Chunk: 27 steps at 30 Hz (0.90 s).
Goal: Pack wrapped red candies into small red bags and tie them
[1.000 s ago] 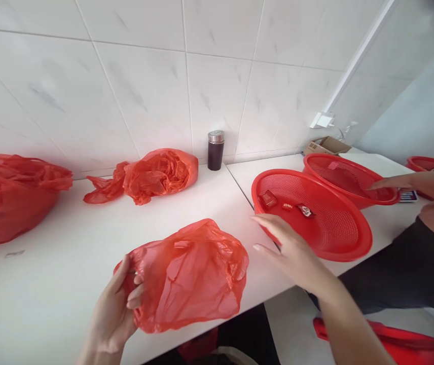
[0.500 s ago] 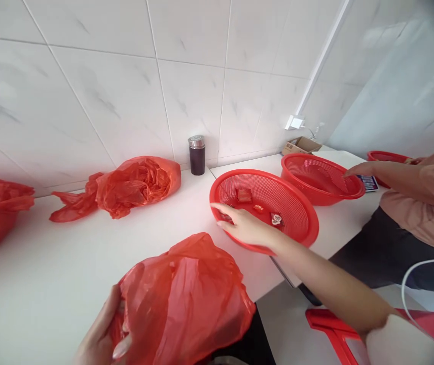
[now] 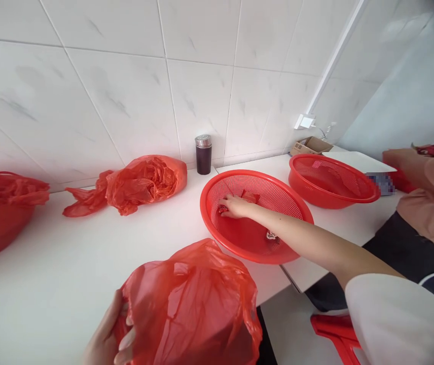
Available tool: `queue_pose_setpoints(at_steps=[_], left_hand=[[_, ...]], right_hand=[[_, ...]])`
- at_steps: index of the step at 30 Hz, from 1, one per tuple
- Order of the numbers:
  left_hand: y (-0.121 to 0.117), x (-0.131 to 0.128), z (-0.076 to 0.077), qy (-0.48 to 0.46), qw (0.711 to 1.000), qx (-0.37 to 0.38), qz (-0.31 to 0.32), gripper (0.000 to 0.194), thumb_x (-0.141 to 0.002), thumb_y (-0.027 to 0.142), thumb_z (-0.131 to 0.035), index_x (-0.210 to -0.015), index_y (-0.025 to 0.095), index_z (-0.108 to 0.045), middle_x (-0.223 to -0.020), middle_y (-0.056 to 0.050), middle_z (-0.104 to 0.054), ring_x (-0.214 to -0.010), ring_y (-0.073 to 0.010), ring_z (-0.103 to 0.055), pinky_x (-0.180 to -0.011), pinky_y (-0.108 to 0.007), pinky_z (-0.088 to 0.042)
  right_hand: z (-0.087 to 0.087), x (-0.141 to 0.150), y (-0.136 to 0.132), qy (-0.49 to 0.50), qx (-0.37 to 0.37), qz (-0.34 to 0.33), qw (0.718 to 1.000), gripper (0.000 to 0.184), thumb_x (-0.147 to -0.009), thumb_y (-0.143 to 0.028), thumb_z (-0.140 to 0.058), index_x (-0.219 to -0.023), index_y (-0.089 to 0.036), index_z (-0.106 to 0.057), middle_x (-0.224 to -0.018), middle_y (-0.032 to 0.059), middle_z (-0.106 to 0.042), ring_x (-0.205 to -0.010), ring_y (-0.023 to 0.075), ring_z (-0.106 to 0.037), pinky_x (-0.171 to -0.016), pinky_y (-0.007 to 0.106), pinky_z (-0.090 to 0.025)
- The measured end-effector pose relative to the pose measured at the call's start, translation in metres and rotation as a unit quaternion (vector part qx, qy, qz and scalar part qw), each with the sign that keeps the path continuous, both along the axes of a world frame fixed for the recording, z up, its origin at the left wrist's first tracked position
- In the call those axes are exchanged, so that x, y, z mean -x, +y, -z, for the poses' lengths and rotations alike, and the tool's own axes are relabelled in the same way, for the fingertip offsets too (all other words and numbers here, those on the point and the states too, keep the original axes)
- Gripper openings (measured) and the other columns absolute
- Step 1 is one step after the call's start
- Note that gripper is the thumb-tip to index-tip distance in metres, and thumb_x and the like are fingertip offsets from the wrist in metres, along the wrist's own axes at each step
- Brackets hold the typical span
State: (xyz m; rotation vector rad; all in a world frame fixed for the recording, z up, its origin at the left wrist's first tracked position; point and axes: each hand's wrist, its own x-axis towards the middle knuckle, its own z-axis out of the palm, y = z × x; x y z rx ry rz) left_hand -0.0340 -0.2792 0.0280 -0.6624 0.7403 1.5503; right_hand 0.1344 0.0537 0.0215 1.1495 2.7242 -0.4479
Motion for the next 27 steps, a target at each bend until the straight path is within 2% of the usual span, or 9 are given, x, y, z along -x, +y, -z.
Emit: queue_pose_setpoints(at_steps=[3,7,10,12,14,17,21,24,27], left_hand=[[0.011,-0.009,-0.006,0.007,0.998,-0.022,-0.059,0.038,-0.093,0.037,-0.042,-0.061,0.018,-0.051,-0.045,0.005,-0.049,-0.024,-0.0025,-0.040,-0.027,-0.009,-0.037],[0.014,-0.011,-0.003,0.022,0.993,-0.061,-0.102,0.039,-0.097,0.032,-0.034,-0.064,0.018,-0.052,-0.051,0.003,-0.053,-0.029,-0.0031,-0.044,-0.035,-0.011,-0.045],[0.013,-0.010,-0.001,0.031,0.991,-0.072,-0.113,0.040,-0.097,0.032,-0.033,-0.065,0.018,-0.052,-0.050,0.004,-0.051,-0.030,-0.0035,-0.045,-0.036,-0.012,-0.046],[0.015,-0.011,-0.002,0.029,0.989,-0.078,-0.119,0.040,-0.098,0.032,-0.033,-0.064,0.018,-0.051,-0.047,0.004,-0.048,-0.029,-0.0037,-0.045,-0.036,-0.011,-0.046],[0.018,-0.015,-0.007,0.017,0.989,-0.084,-0.119,0.040,-0.098,0.032,-0.033,-0.066,0.018,-0.052,-0.045,0.005,-0.047,-0.028,-0.0035,-0.045,-0.036,-0.011,-0.046],[0.019,-0.023,-0.017,-0.007,0.990,-0.089,-0.107,0.038,-0.098,0.031,-0.034,-0.068,0.018,-0.053,-0.045,0.006,-0.048,-0.026,-0.0025,-0.043,-0.034,-0.008,-0.043],[-0.001,-0.023,-0.027,-0.045,0.988,-0.125,-0.075,0.022,-0.093,0.022,-0.044,-0.075,0.018,-0.055,-0.052,0.005,-0.055,-0.029,-0.0020,-0.046,-0.032,-0.005,-0.041],[-0.024,-0.008,-0.028,-0.003,0.986,-0.153,-0.070,0.009,-0.084,0.012,-0.058,-0.079,0.020,-0.056,-0.058,0.007,-0.058,-0.032,-0.0012,-0.046,-0.037,-0.007,-0.047],[-0.034,0.009,-0.030,0.090,0.982,-0.152,-0.071,0.010,-0.082,0.011,-0.060,-0.083,0.021,-0.057,-0.063,0.008,-0.060,-0.031,-0.0001,-0.043,-0.046,-0.014,-0.056]], right_hand=[[-0.014,0.002,0.014,0.020,-0.009,0.024,0.999,0.032,-0.092,-0.034,-0.057,-0.119,-0.017,-0.057,-0.123,0.0093,-0.056,-0.104,0.0217,-0.059,-0.088,0.043,-0.050],[-0.058,0.001,0.012,0.096,-0.001,0.021,0.995,0.018,-0.089,-0.024,-0.060,-0.105,-0.016,-0.057,-0.112,0.0091,-0.061,-0.101,0.0195,-0.059,-0.086,0.035,-0.050],[-0.094,0.001,-0.032,0.199,0.066,-0.042,0.977,0.017,-0.092,-0.030,-0.052,-0.108,-0.024,-0.048,-0.118,0.0028,-0.060,-0.097,0.0123,-0.061,-0.078,0.025,-0.051],[-0.104,0.002,-0.079,0.310,0.251,-0.137,0.906,0.022,-0.092,-0.035,-0.051,-0.111,-0.026,-0.045,-0.116,0.0026,-0.061,-0.089,0.0119,-0.063,-0.073,0.027,-0.053],[-0.095,0.006,-0.126,0.303,0.337,-0.217,0.864,0.023,-0.089,-0.038,-0.056,-0.106,-0.025,-0.048,-0.110,0.0021,-0.062,-0.084,0.0126,-0.064,-0.072,0.027,-0.053],[-0.053,0.019,-0.170,0.251,0.216,-0.230,0.915,0.018,-0.083,-0.026,-0.060,-0.099,-0.022,-0.053,-0.100,0.0031,-0.063,-0.089,0.0181,-0.062,-0.073,0.030,-0.051],[-0.006,0.037,-0.167,0.170,0.054,-0.193,0.965,0.036,-0.084,-0.022,-0.052,-0.121,-0.022,-0.051,-0.123,0.0111,-0.058,-0.102,0.0271,-0.060,-0.072,0.035,-0.050],[-0.010,0.036,-0.153,0.086,0.084,-0.224,0.967,0.061,-0.081,-0.025,-0.059,-0.139,-0.028,-0.041,-0.138,0.0104,-0.050,-0.110,0.0304,-0.058,-0.074,0.036,-0.051],[-0.043,0.023,-0.147,0.013,0.122,-0.281,0.952,0.079,-0.073,-0.021,-0.067,-0.144,-0.035,-0.037,-0.149,0.0071,-0.038,-0.120,0.0325,-0.052,-0.081,0.038,-0.051]])
